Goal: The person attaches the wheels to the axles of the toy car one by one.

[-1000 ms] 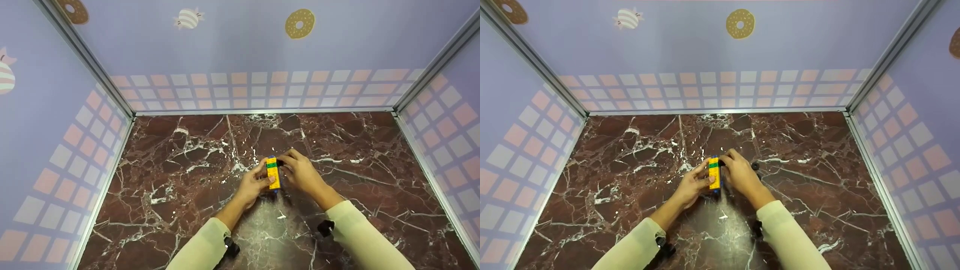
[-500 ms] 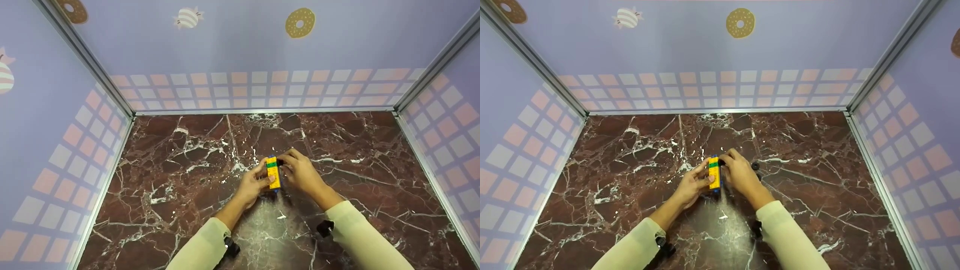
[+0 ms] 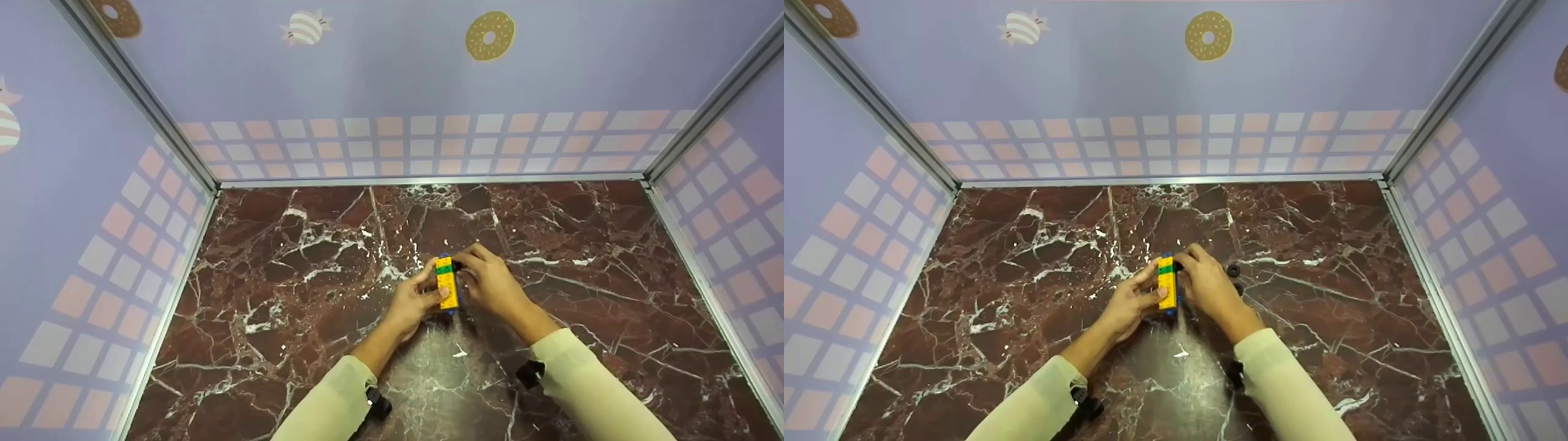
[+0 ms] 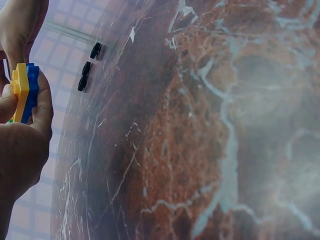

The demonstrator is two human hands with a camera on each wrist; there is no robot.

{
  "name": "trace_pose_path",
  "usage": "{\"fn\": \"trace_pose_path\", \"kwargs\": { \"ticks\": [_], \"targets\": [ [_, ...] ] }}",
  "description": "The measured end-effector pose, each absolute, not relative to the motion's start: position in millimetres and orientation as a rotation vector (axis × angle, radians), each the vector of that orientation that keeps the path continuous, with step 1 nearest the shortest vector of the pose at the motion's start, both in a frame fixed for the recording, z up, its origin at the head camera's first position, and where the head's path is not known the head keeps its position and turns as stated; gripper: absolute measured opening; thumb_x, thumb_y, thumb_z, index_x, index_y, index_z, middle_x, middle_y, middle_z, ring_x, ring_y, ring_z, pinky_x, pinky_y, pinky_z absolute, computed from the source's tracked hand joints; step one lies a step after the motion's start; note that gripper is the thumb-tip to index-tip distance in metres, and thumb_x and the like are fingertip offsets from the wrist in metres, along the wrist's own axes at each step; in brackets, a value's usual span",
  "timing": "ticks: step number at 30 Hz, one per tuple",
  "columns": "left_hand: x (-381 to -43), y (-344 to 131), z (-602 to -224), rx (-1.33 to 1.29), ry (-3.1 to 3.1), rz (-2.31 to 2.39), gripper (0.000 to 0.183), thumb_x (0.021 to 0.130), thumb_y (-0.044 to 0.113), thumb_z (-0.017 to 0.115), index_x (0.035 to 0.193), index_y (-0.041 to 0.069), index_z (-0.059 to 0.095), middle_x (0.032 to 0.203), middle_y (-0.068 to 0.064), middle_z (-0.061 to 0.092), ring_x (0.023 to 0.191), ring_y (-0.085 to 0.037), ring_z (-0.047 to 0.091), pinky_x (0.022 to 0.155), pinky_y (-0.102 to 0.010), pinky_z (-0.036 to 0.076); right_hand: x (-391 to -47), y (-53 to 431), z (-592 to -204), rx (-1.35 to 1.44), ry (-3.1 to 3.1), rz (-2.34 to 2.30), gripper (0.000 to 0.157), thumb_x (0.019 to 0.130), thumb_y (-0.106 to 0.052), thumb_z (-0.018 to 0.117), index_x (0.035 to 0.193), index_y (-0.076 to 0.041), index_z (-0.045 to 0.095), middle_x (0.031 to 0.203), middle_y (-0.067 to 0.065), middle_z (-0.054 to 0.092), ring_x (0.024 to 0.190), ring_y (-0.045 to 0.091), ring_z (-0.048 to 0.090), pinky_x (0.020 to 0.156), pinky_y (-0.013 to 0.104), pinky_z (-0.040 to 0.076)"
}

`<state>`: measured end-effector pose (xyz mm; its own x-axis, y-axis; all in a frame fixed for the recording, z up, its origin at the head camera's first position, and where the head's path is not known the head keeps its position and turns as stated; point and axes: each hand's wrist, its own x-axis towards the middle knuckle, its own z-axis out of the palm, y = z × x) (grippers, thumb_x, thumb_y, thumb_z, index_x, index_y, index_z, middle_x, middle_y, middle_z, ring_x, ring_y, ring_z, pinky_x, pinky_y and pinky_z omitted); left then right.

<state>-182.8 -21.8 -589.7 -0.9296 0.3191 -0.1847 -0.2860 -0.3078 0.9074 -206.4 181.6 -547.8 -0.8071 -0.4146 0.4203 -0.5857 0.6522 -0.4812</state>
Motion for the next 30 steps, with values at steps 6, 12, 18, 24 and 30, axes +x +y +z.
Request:
{"fn": "trace_pose_path", "kwargs": {
  "ticks": [6,12,18,24,30],
  "targets": [
    [-183.1,-21.0,-590.6,0.037,1.565,2.282,0.079,0.102,-0.006,0.070,0.171,0.010,0.035,0.147,-0.035,0.062,0.100,-0.018,0.077,0.096,-0.041,0.070,-205.7,181.6,-548.8,0.809,-2.581,0.909,0.028,0.095,0.010,0.077,0.123,0.002,0.078,0.114,0.017,0.072,0.099,0.035,0.074,0.086,0.049,0.068],
    [-182.6,-20.3,-592.1,0.042,1.581,2.293,0.079,0.102,-0.008,0.069,0.171,0.008,0.035,0.145,-0.033,0.064,0.098,-0.017,0.077,0.094,-0.039,0.071,-205.7,182.6,-550.0,0.788,-2.604,0.907,0.029,0.096,0.007,0.077,0.124,0.001,0.078,0.115,0.016,0.072,0.100,0.035,0.074,0.090,0.052,0.067],
    [-184.2,-19.6,-592.0,0.060,1.614,2.295,0.080,0.102,-0.007,0.071,0.171,0.006,0.034,0.141,-0.032,0.065,0.098,-0.017,0.076,0.094,-0.038,0.071,-208.2,184.4,-549.8,0.789,-2.577,0.929,0.029,0.096,0.006,0.079,0.124,0.002,0.078,0.114,0.016,0.073,0.098,0.034,0.075,0.088,0.049,0.068],
    [-185.3,-18.3,-588.3,0.069,1.647,2.290,0.079,0.103,-0.003,0.072,0.172,0.008,0.035,0.132,-0.025,0.069,0.097,-0.014,0.076,0.091,-0.033,0.071,-212.4,186.9,-548.0,0.844,-2.527,0.950,0.028,0.095,0.007,0.080,0.123,0.004,0.077,0.115,0.019,0.073,0.097,0.035,0.078,0.085,0.046,0.070],
    [-186.8,-17.7,-587.1,0.037,1.648,2.277,0.078,0.102,-0.002,0.074,0.171,0.013,0.039,0.128,-0.020,0.071,0.092,-0.015,0.077,0.082,-0.030,0.071,-213.5,190.3,-548.7,0.855,-2.526,0.952,0.027,0.096,0.006,0.080,0.123,0.003,0.077,0.116,0.018,0.073,0.097,0.035,0.077,0.082,0.047,0.070]
  ]
}}
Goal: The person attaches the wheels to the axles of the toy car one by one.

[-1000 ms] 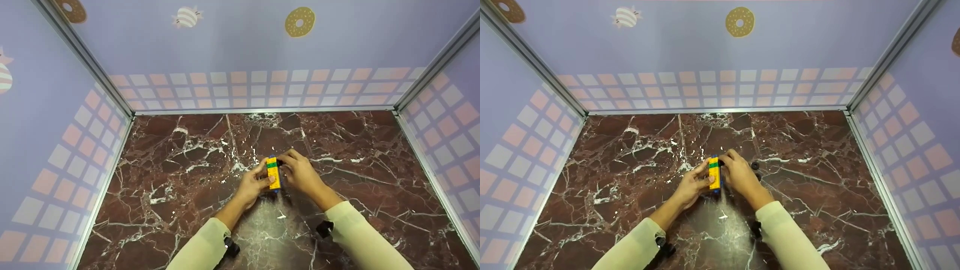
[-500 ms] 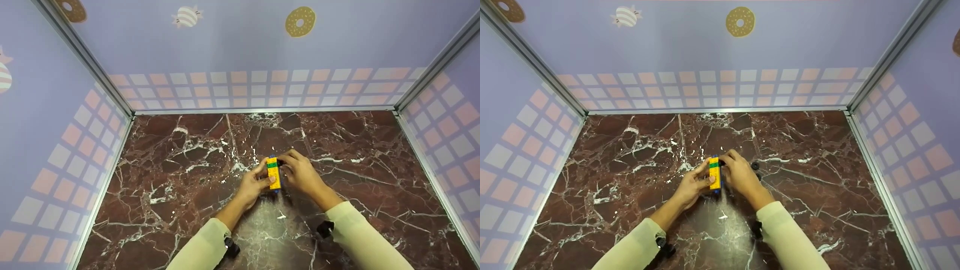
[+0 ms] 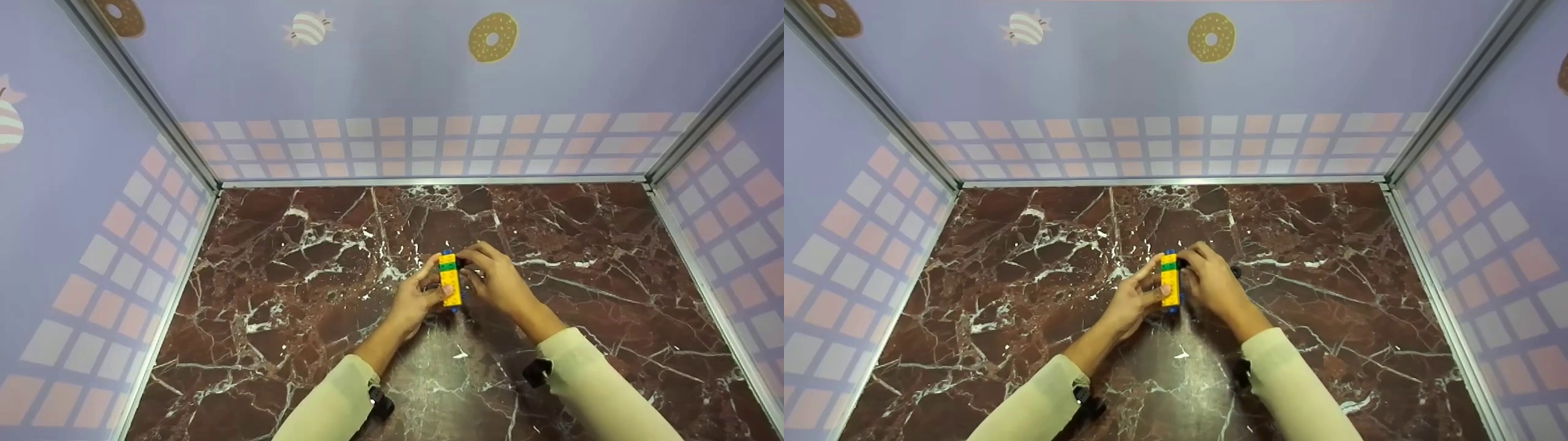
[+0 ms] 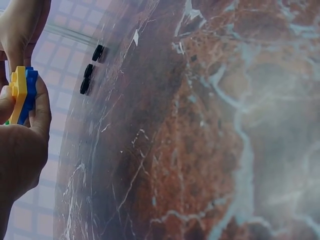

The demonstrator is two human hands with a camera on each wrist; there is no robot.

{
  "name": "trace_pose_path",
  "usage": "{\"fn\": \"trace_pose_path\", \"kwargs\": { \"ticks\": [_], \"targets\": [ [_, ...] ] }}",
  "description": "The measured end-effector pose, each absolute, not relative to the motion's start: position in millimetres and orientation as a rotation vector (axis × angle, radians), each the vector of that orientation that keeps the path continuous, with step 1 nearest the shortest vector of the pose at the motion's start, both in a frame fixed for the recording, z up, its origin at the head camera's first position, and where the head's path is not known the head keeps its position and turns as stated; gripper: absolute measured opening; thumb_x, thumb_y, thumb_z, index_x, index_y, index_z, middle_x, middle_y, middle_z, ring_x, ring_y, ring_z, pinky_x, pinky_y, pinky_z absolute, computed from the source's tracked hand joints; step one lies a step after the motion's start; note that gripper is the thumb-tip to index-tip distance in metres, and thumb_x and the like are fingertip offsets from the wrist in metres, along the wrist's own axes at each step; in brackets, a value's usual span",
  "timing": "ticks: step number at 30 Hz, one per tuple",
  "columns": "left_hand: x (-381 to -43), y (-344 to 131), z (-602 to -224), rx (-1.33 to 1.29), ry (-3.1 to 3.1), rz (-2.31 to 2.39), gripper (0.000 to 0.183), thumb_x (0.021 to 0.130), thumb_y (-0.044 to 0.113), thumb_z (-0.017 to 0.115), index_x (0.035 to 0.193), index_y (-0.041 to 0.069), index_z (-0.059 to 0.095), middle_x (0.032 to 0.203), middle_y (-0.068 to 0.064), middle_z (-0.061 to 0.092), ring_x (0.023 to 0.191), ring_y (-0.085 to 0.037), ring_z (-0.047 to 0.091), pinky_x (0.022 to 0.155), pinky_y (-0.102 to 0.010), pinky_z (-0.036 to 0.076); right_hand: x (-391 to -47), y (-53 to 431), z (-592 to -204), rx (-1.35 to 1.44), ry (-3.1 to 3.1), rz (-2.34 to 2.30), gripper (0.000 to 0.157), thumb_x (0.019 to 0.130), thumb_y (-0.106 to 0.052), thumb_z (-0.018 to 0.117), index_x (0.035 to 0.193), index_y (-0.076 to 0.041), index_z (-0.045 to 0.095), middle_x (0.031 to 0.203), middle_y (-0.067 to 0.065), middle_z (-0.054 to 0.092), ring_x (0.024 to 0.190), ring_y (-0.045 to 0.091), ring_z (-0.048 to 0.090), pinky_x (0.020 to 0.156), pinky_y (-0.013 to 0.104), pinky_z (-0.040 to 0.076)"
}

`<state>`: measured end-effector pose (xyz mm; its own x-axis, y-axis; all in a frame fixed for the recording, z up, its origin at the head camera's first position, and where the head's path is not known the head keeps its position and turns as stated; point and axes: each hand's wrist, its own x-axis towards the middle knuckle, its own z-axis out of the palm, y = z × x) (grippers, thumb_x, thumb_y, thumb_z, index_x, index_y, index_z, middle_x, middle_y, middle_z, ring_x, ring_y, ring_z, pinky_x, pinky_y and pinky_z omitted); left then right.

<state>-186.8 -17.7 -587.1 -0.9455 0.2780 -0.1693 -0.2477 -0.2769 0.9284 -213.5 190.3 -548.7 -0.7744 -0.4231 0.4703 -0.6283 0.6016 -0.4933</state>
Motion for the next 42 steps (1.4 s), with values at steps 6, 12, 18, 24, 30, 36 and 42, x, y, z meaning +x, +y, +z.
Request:
{"fn": "trace_pose_path", "kwargs": {
  "ticks": [6,12,18,24,30,36,42],
  "targets": [
    [-188,-18,-587,0.054,1.623,2.278,0.079,0.101,-0.006,0.073,0.171,0.012,0.040,0.124,-0.017,0.071,0.096,-0.017,0.077,0.089,-0.035,0.071,-213,192,-550,0.869,-2.521,0.957,0.028,0.095,0.006,0.081,0.123,0.003,0.077,0.116,0.018,0.073,0.099,0.035,0.077,0.085,0.048,0.069],
    [-188,-19,-586,0.095,1.592,2.298,0.079,0.101,-0.009,0.072,0.171,0.007,0.039,0.120,-0.014,0.069,0.094,-0.016,0.076,0.087,-0.032,0.071,-212,193,-550,0.878,-2.521,0.946,0.029,0.095,0.006,0.081,0.124,0.003,0.077,0.117,0.018,0.073,0.099,0.034,0.076,0.085,0.047,0.069],
    [-189,-21,-586,0.119,1.583,2.292,0.079,0.101,-0.007,0.073,0.171,0.008,0.038,0.122,-0.014,0.069,0.093,-0.017,0.077,0.083,-0.032,0.071,-212,193,-549,0.871,-2.522,0.954,0.030,0.096,0.005,0.081,0.126,0.002,0.077,0.118,0.016,0.074,0.100,0.033,0.076,0.086,0.046,0.069],
    [-192,-23,-586,0.124,1.596,2.296,0.079,0.101,-0.006,0.074,0.170,0.009,0.039,0.121,-0.013,0.070,0.092,-0.018,0.077,0.081,-0.036,0.072,-211,198,-548,0.847,-2.561,0.928,0.034,0.096,-0.001,0.083,0.129,0.001,0.077,0.120,0.016,0.075,0.099,0.034,0.077,0.085,0.048,0.069],
    [-192,-25,-587,0.096,1.581,2.330,0.080,0.100,-0.009,0.073,0.170,0.011,0.040,0.120,-0.012,0.071,0.095,-0.019,0.077,0.091,-0.042,0.072,-209,209,-550,0.801,-2.667,0.815,0.035,0.096,-0.009,0.086,0.129,-0.001,0.078,0.119,0.015,0.074,0.108,0.035,0.074,0.097,0.054,0.066],
    [-192,-25,-587,0.100,1.619,2.322,0.081,0.100,-0.008,0.074,0.171,0.008,0.038,0.119,-0.012,0.073,0.096,-0.017,0.077,0.092,-0.040,0.071,-208,223,-556,0.800,-2.752,0.708,0.036,0.094,-0.014,0.088,0.127,0.000,0.079,0.115,0.013,0.071,0.106,0.032,0.067,0.095,0.052,0.064],
    [-192,-26,-587,0.087,1.638,2.317,0.081,0.100,-0.007,0.074,0.171,0.009,0.039,0.118,-0.011,0.074,0.096,-0.017,0.077,0.094,-0.040,0.071,-206,239,-563,0.819,-2.795,0.651,0.036,0.093,-0.013,0.088,0.125,0.001,0.079,0.114,0.014,0.070,0.106,0.032,0.064,0.096,0.053,0.062]
  ]
}}
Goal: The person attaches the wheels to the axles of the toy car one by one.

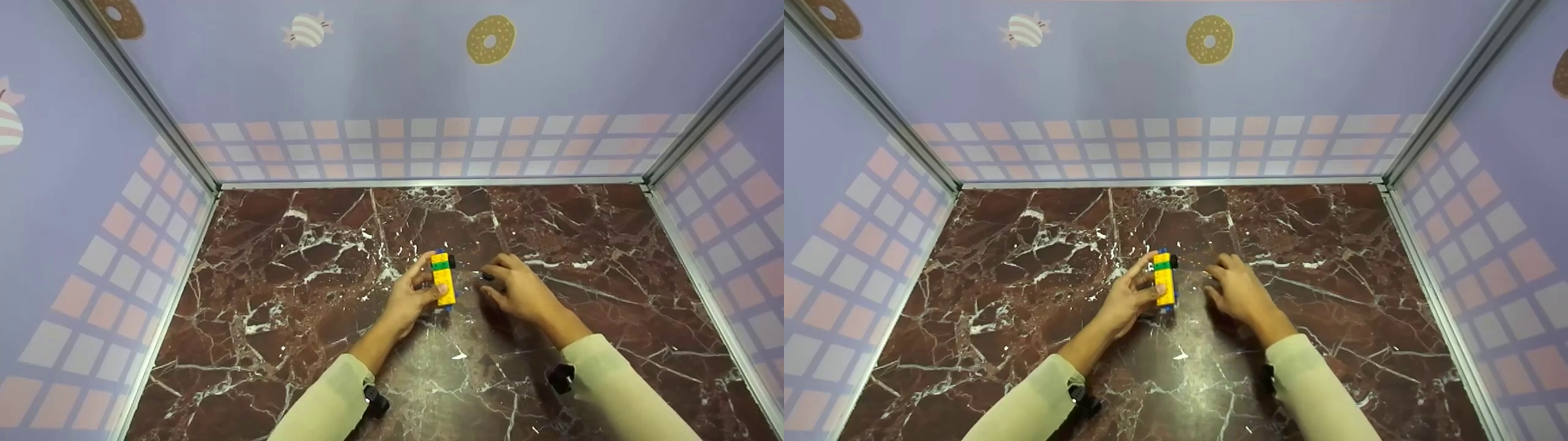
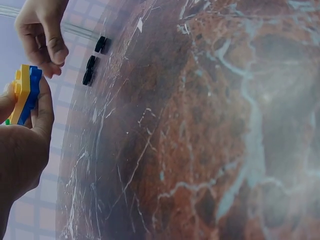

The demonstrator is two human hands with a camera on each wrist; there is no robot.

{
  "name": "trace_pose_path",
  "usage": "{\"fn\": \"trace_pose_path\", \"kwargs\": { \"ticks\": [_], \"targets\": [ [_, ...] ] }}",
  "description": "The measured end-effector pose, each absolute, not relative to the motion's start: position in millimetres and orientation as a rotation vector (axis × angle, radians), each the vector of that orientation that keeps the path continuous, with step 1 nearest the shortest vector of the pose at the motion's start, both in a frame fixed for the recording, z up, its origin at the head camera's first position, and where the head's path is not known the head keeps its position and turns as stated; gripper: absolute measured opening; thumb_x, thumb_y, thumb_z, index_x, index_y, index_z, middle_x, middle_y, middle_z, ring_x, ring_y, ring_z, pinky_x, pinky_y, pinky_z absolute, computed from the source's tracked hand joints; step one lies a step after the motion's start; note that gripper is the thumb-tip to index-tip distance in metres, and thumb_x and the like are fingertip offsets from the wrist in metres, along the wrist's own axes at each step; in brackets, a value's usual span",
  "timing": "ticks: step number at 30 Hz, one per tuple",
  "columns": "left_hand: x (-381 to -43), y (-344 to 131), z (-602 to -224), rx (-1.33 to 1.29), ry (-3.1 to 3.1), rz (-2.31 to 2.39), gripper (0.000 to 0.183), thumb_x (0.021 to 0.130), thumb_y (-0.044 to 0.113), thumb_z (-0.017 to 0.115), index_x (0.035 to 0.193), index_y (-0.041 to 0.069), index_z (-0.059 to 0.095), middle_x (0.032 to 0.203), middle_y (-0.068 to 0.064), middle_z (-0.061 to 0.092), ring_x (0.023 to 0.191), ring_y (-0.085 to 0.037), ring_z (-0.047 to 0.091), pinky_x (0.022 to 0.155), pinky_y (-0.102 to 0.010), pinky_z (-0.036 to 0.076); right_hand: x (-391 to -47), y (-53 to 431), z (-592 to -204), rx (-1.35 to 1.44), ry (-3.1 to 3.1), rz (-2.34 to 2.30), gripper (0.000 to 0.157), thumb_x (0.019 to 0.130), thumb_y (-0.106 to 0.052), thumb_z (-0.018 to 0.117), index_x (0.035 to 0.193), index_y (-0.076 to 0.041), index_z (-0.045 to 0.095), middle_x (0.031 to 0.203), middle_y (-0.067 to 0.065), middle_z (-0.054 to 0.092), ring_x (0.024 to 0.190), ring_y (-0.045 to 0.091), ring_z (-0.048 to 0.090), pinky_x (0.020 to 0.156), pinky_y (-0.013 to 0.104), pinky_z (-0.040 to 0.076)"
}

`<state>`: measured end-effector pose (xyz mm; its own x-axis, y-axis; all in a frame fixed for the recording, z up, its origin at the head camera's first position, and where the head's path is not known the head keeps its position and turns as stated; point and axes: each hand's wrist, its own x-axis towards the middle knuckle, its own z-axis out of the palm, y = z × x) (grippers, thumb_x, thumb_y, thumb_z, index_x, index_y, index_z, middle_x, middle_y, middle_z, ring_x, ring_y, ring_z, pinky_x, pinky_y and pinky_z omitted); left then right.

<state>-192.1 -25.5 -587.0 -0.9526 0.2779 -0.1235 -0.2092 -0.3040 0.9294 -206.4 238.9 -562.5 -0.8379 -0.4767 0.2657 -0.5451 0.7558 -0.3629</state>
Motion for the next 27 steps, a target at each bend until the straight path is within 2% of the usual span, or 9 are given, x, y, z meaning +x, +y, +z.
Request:
{"fn": "trace_pose_path", "kwargs": {
  "ticks": [7,14,20,27],
  "targets": [
    [-192,-26,-585,0.088,1.659,2.309,0.081,0.100,-0.005,0.075,0.171,0.009,0.039,0.117,-0.011,0.074,0.096,-0.017,0.076,0.093,-0.040,0.071,-204,258,-571,0.834,-2.809,0.624,0.036,0.091,-0.011,0.089,0.123,0.002,0.079,0.118,0.017,0.071,0.109,0.039,0.067,0.096,0.059,0.063],
    [-191,-29,-585,0.101,1.660,2.304,0.081,0.101,-0.005,0.074,0.172,0.008,0.037,0.122,-0.015,0.073,0.098,-0.018,0.077,0.096,-0.044,0.071,-197,273,-576,0.778,-2.893,0.571,0.028,0.092,-0.013,0.088,0.118,-0.004,0.080,0.117,0.015,0.068,0.114,0.042,0.067,0.104,0.065,0.058],
    [-192,-29,-585,0.097,1.661,2.308,0.081,0.101,-0.006,0.074,0.171,0.007,0.037,0.122,-0.017,0.073,0.097,-0.017,0.077,0.094,-0.040,0.071,-194,280,-582,0.745,-2.903,0.552,0.030,0.092,-0.013,0.088,0.118,-0.002,0.080,0.127,0.024,0.070,0.121,0.046,0.065,0.110,0.066,0.056],
    [-192,-28,-583,0.095,1.676,2.307,0.081,0.100,-0.005,0.075,0.171,0.007,0.038,0.121,-0.016,0.073,0.098,-0.018,0.076,0.094,-0.041,0.071,-193,282,-587,0.770,-2.874,0.577,0.030,0.091,-0.006,0.087,0.120,-0.002,0.082,0.118,0.019,0.071,0.113,0.042,0.067,0.103,0.063,0.059]
  ]
}}
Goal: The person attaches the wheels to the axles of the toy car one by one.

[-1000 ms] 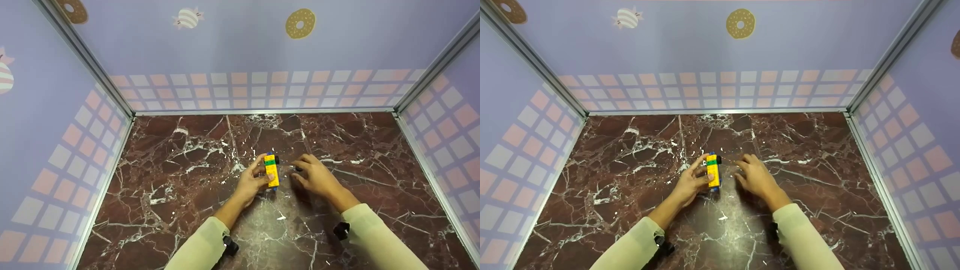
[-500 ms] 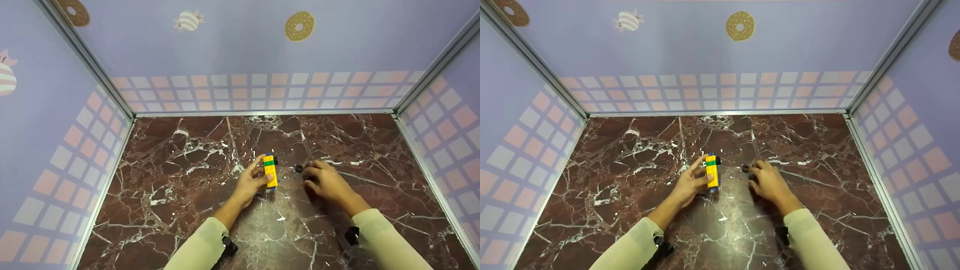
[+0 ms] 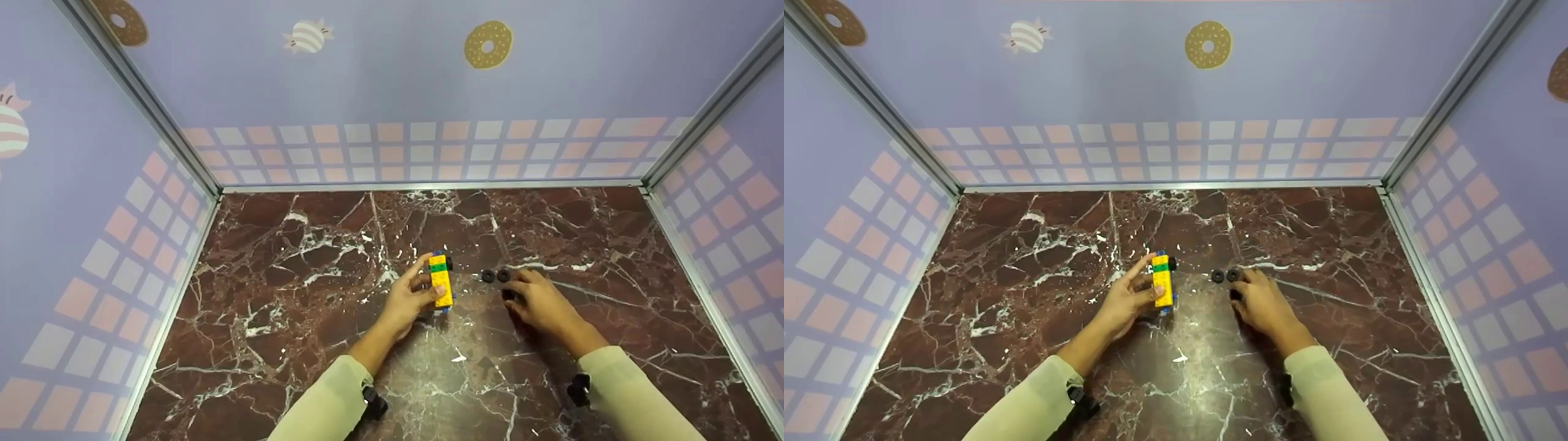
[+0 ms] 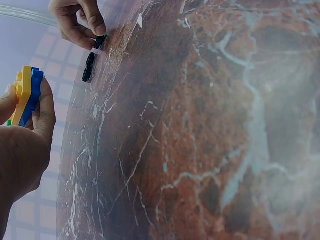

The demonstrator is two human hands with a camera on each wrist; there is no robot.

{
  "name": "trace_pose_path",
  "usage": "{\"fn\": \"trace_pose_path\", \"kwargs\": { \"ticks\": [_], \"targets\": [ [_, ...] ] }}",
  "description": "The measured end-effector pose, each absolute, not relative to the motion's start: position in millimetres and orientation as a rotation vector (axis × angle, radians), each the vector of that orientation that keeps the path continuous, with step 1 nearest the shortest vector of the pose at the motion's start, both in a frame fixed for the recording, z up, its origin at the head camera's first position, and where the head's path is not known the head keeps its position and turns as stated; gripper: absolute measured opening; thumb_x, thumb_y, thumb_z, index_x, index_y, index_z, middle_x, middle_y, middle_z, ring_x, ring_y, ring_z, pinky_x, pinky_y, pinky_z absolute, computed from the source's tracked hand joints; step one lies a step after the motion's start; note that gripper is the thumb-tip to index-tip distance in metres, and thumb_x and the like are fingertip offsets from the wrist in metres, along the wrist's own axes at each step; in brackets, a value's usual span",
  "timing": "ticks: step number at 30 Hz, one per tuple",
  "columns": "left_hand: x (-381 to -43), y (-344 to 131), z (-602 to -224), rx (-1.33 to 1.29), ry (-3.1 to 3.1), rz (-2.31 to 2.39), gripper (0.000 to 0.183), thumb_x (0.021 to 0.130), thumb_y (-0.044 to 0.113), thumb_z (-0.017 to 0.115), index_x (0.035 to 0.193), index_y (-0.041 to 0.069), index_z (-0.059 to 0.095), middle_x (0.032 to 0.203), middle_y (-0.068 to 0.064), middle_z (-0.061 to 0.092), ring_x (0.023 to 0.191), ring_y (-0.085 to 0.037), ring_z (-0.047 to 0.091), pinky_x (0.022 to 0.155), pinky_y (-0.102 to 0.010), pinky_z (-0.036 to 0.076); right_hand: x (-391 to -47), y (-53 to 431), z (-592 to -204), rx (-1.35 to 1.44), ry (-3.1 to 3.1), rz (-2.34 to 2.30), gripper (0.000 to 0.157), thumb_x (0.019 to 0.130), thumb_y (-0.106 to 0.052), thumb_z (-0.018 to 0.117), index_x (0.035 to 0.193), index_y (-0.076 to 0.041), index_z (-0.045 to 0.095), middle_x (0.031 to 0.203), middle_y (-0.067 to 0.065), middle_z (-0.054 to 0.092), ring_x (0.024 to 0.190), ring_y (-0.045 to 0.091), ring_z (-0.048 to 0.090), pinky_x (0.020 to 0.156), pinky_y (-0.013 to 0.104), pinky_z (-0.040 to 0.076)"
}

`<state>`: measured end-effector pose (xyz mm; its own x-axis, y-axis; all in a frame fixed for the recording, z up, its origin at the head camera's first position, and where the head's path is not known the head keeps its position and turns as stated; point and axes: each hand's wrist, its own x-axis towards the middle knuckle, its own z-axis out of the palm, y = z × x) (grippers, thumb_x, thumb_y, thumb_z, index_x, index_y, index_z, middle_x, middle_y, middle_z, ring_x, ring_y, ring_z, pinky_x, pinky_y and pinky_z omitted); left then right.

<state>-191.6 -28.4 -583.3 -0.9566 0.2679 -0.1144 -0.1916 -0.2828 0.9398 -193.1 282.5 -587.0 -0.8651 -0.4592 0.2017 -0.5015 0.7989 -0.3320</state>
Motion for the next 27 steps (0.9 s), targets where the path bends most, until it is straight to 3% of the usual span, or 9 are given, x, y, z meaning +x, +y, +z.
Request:
{"fn": "trace_pose_path", "kwargs": {
  "ticks": [17,27],
  "targets": [
    [-191.2,-31.4,-585.3,0.074,1.673,2.282,0.080,0.100,-0.005,0.075,0.171,0.013,0.041,0.125,-0.016,0.071,0.098,-0.017,0.076,0.093,-0.039,0.071,-193.1,282.9,-589.9,0.796,-2.865,0.571,0.031,0.092,-0.001,0.084,0.122,-0.002,0.082,0.118,0.021,0.072,0.112,0.044,0.069,0.102,0.063,0.061],
    [-190.8,-30.9,-583.3,0.095,1.708,2.265,0.079,0.099,-0.007,0.075,0.169,0.008,0.041,0.120,-0.016,0.071,0.097,-0.016,0.072,0.094,-0.040,0.071,-194.4,283.6,-587.7,0.793,-2.849,0.582,0.026,0.091,0.000,0.084,0.117,0.000,0.081,0.114,0.018,0.072,0.110,0.041,0.068,0.101,0.060,0.062]
  ]
}}
